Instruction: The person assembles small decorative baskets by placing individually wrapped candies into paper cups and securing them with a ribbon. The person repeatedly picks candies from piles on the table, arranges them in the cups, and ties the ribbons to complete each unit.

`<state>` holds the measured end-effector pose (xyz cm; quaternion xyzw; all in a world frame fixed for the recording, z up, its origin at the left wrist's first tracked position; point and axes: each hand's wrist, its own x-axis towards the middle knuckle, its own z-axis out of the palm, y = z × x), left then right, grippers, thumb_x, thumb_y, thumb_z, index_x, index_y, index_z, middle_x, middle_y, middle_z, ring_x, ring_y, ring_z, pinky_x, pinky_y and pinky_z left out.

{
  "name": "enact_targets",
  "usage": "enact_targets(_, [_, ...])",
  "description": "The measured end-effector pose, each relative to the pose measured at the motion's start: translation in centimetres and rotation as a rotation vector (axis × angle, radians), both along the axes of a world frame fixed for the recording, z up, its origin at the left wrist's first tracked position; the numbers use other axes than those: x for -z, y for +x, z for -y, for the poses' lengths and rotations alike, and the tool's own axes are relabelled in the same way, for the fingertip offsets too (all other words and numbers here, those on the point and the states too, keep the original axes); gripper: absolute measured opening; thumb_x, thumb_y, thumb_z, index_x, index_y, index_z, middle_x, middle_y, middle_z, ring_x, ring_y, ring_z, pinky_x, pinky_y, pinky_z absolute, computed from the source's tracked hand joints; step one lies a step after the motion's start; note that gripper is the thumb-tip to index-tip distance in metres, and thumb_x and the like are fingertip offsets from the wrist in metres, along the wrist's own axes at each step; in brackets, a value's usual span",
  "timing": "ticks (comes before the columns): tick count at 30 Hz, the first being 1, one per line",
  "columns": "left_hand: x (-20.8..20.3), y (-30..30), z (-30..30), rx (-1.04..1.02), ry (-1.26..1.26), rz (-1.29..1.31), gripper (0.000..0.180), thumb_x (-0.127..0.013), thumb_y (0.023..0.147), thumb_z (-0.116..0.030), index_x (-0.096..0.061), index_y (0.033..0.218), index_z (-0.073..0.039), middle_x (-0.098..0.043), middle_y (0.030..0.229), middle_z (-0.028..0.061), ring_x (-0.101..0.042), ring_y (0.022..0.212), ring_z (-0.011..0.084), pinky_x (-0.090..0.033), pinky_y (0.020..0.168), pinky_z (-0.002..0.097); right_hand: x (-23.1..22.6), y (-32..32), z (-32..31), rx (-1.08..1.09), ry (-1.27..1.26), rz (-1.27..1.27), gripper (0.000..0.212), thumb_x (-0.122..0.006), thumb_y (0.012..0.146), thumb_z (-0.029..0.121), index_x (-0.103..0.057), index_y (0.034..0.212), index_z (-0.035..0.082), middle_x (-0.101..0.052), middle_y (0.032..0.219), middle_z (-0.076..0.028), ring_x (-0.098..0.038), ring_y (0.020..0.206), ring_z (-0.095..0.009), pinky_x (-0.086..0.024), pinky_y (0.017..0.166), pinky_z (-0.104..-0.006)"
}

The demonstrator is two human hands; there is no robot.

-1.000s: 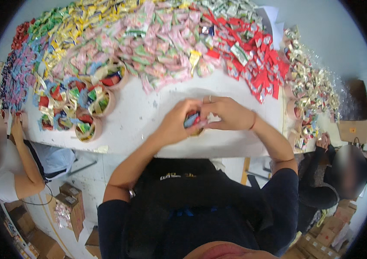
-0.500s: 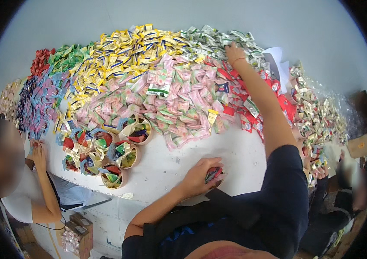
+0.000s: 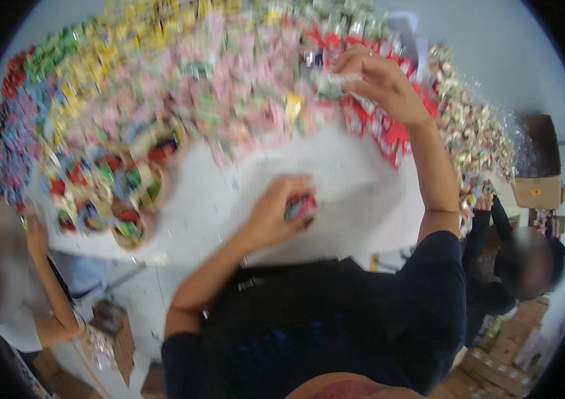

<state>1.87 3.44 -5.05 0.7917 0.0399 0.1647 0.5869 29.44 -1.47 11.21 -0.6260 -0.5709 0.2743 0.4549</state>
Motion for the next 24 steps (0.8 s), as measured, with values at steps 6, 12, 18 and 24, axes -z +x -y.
enact_targets(6, [-1.9,0.1,0.2,0.053,-0.169,0.025,0.064,-0.072,0.079,0.002,-0.045,0.136,-0.008,-0.063,0.119,0.0135,-0.063,0.111,0.0272,-0.051,0.096,0.0373,3.6,-12.4,10.5,-0.242,-0.250,0.113,0.020,-0.066,0.088,0.001,-0.060,0.106,0.005,-0.063,0.098,-0.014,-0.065,0.080,-0.031,-0.053,0.068,-0.0362])
enact_targets(12, [-2.0,-0.1,-0.8,0.149,-0.218,-0.008,0.067,-0.070,0.077,0.004,-0.042,0.137,-0.007,-0.061,0.122,0.0130,-0.059,0.118,0.0268,-0.046,0.103,0.0375,7.1,-14.9,11.4,-0.085,-0.052,0.406,0.027,-0.068,0.078,-0.004,-0.061,0.103,0.006,-0.063,0.094,-0.013,-0.065,0.081,-0.033,-0.054,0.070,-0.0388])
enact_targets(18, [-2.6,-1.2,-2.8,0.347,-0.187,-0.032,0.082,-0.075,0.071,-0.004,-0.033,0.142,-0.003,-0.041,0.144,0.0159,-0.042,0.136,0.0250,-0.031,0.117,0.0396,7.6,-16.2,10.0,-0.107,-0.088,0.364,0.027,-0.065,0.080,-0.003,-0.056,0.104,0.006,-0.062,0.091,-0.014,-0.065,0.081,-0.036,-0.053,0.067,-0.0411])
enact_targets(24, [-1.3,-0.5,-1.2,0.203,-0.097,0.001,0.069,-0.077,0.070,-0.009,-0.045,0.130,-0.003,-0.052,0.125,0.0134,-0.050,0.122,0.0259,-0.038,0.107,0.0391,4.4,-13.0,8.3,-0.330,-0.271,0.251,0.019,-0.070,0.081,0.003,-0.059,0.096,0.008,-0.067,0.083,-0.014,-0.066,0.070,-0.031,-0.051,0.063,-0.0377])
